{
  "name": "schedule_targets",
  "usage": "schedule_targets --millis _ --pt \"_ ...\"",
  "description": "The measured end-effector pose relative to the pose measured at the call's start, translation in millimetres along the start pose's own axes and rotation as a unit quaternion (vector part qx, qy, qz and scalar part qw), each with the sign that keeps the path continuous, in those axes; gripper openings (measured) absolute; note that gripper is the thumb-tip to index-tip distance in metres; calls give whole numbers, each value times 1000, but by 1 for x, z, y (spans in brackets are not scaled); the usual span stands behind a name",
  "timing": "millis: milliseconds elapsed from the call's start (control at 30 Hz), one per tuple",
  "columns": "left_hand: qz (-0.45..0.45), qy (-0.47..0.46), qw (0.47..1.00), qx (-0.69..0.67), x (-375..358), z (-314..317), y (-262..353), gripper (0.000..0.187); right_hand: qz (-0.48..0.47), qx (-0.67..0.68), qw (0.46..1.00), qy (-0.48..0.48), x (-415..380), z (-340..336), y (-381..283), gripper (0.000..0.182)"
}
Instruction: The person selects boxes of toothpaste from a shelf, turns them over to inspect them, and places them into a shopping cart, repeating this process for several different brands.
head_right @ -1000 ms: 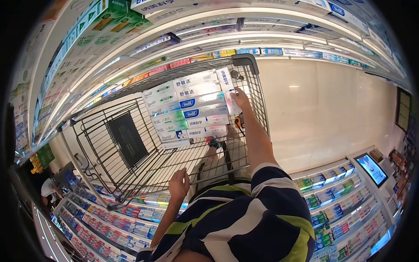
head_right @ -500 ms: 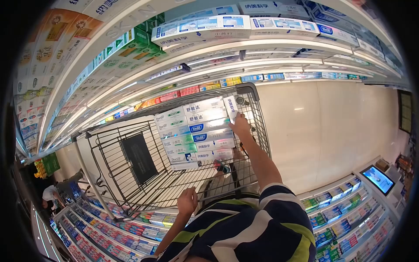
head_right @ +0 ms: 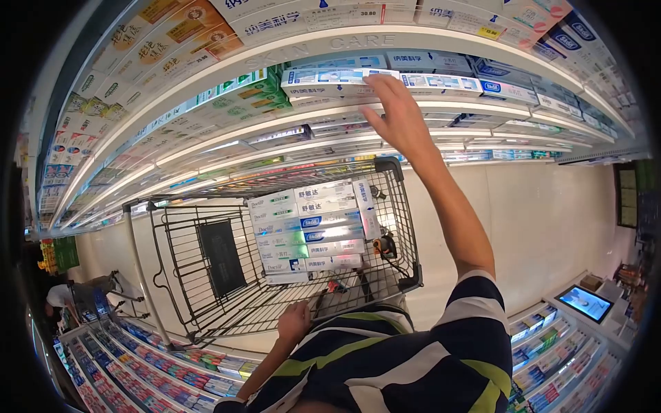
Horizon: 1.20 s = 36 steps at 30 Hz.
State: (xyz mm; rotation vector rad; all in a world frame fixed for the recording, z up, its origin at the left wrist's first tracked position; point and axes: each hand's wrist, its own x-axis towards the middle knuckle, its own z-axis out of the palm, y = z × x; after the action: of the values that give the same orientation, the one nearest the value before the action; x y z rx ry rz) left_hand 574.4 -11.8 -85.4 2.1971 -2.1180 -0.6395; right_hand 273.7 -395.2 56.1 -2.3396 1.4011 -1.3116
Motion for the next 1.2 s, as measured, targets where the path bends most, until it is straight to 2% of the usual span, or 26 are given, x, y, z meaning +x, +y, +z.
schedule_targets --millis 33,67,200,233,333,567,667,733,800,833,867,900,933,967,1033,1067,1100,1167,1200 --pt "-11 -20 1000 0 0 -2 1 20 -4 1 1000 3 15 4 7 43" --pt "-21 -40 999 1 1 -3 1 21 -21 -44 998 -33 29 9 13 50" --pt "-25 -29 999 -6 0 0 -1 23 -42 -132 981 -133 64 30 28 61" --pt "-27 -25 999 -12 0 1 -2 23 4 -149 970 -194 68 28 21 65" --pt "-28 -20 999 -19 -1 2 -3 23 0 -162 963 -215 69 39 29 62" --pt "-8 4 999 -34 -1 1 -3 21 8 -103 973 -208 56 31 30 48" --pt "-18 -28 999 -28 -2 1 -6 23 -45 -92 984 -143 23 2 10 47" --pt "-5 -28 998 -57 -1 4 -10 26 12 -91 987 -132 -5 -27 -17 48" --pt "7 -30 996 -88 2 4 -14 29 13 -77 987 -141 -35 -51 -40 49" --pt "11 -39 971 -236 8 2 -18 29 13 -54 986 -156 -50 -61 -53 50" --pt "13 -50 924 -379 14 -3 -20 29 10 -37 980 -195 -61 -72 -70 52" --pt "12 -49 914 -402 24 -21 -12 35 27 -25 974 -225 -71 -79 -87 52" --pt "37 -39 882 -468 38 -34 -8 46 47 -13 965 -258 -82 -85 -105 52" --pt "25 -29 815 -578 48 -62 8 62 44 17 956 -289 -90 -88 -119 53" --pt "95 12 774 -626 58 -123 34 74 50 66 934 -346 -102 -91 -149 54" --pt "147 22 752 -642 60 -135 36 77 7 71 937 -342 -111 -88 -158 54" --pt "186 3 720 -668 60 -147 40 80 31 86 923 -374 -115 -89 -172 53" --pt "199 8 748 -633 55 -154 40 63 58 98 909 -400 -120 -89 -192 52" --pt "202 -4 764 -613 51 -156 38 55 34 100 907 -409 -123 -89 -199 52"
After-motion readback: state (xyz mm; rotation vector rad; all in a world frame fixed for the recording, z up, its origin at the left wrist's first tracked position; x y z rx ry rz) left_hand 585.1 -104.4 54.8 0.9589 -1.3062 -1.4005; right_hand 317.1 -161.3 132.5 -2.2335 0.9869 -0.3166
